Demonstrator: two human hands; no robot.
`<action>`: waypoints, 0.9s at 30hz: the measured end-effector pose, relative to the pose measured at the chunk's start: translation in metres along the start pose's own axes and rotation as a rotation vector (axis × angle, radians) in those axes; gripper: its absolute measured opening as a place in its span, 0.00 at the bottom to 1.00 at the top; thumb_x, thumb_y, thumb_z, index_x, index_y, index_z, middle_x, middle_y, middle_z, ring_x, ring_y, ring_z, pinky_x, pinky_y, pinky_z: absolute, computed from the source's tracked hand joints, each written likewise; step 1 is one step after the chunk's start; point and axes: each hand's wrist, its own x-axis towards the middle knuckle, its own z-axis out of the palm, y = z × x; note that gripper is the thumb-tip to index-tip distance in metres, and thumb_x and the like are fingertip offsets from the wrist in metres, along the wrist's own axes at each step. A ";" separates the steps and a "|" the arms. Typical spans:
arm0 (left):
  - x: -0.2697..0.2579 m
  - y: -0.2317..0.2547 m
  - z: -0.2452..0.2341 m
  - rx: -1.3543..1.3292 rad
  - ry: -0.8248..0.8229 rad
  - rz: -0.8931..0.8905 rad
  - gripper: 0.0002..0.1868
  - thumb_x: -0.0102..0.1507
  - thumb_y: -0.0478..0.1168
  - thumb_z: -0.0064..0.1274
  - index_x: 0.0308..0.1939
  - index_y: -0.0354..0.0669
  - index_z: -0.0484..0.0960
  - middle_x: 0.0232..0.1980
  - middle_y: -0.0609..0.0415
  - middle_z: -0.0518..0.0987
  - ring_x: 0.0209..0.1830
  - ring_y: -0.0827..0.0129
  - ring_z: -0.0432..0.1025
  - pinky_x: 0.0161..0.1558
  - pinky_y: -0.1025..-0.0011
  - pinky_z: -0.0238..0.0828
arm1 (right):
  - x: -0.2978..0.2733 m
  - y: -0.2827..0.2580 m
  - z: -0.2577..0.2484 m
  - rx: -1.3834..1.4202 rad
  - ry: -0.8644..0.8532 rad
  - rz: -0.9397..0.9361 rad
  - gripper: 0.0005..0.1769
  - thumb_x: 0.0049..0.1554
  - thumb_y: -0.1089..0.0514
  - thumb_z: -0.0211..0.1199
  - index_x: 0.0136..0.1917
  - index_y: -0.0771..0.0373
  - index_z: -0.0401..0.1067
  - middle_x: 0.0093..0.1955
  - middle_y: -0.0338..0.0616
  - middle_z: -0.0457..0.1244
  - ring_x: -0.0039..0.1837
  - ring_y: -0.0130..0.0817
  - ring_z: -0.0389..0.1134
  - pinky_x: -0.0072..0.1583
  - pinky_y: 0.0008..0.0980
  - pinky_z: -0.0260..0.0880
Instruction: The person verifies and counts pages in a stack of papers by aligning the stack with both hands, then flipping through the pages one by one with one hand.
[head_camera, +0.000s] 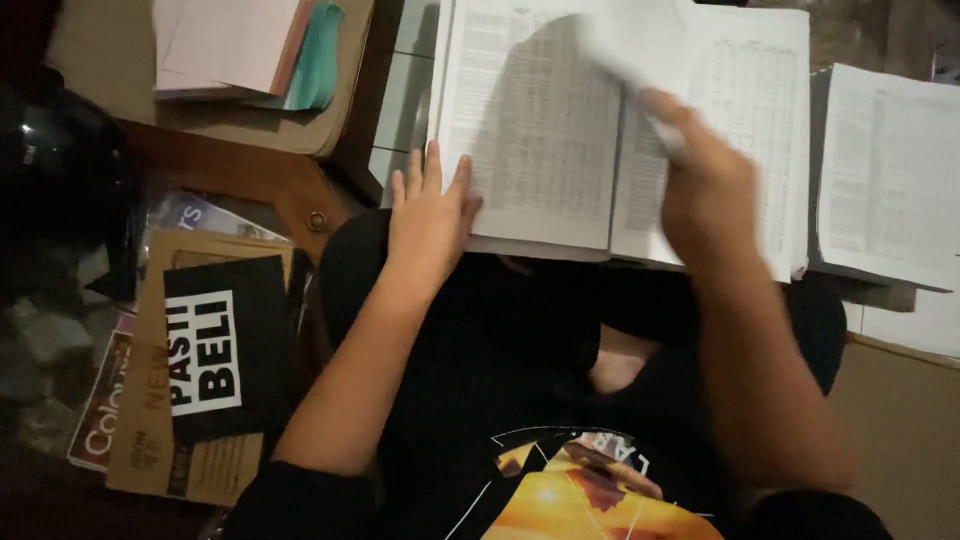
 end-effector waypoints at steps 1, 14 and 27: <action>-0.003 0.002 -0.006 -0.005 -0.002 -0.003 0.29 0.72 0.54 0.44 0.74 0.47 0.68 0.77 0.29 0.57 0.76 0.33 0.54 0.69 0.36 0.51 | 0.003 -0.006 0.018 -0.002 -0.006 -0.001 0.17 0.74 0.66 0.49 0.74 0.69 0.67 0.63 0.60 0.69 0.55 0.50 0.73 0.49 0.41 0.76; -0.003 -0.015 -0.019 -0.125 0.007 0.373 0.09 0.51 0.49 0.70 0.29 0.54 0.87 0.31 0.59 0.80 0.33 0.61 0.74 0.44 0.63 0.68 | -0.013 -0.047 0.086 -0.191 -0.424 0.029 0.18 0.65 0.61 0.46 0.65 0.55 0.68 0.65 0.45 0.68 0.56 0.47 0.74 0.49 0.45 0.76; 0.009 0.005 -0.067 -0.140 0.524 0.540 0.05 0.70 0.42 0.54 0.43 0.53 0.85 0.42 0.60 0.82 0.49 0.62 0.74 0.50 0.60 0.62 | -0.020 -0.060 0.088 -0.158 -0.294 0.052 0.25 0.59 0.49 0.58 0.69 0.50 0.64 0.68 0.45 0.63 0.56 0.46 0.74 0.52 0.41 0.75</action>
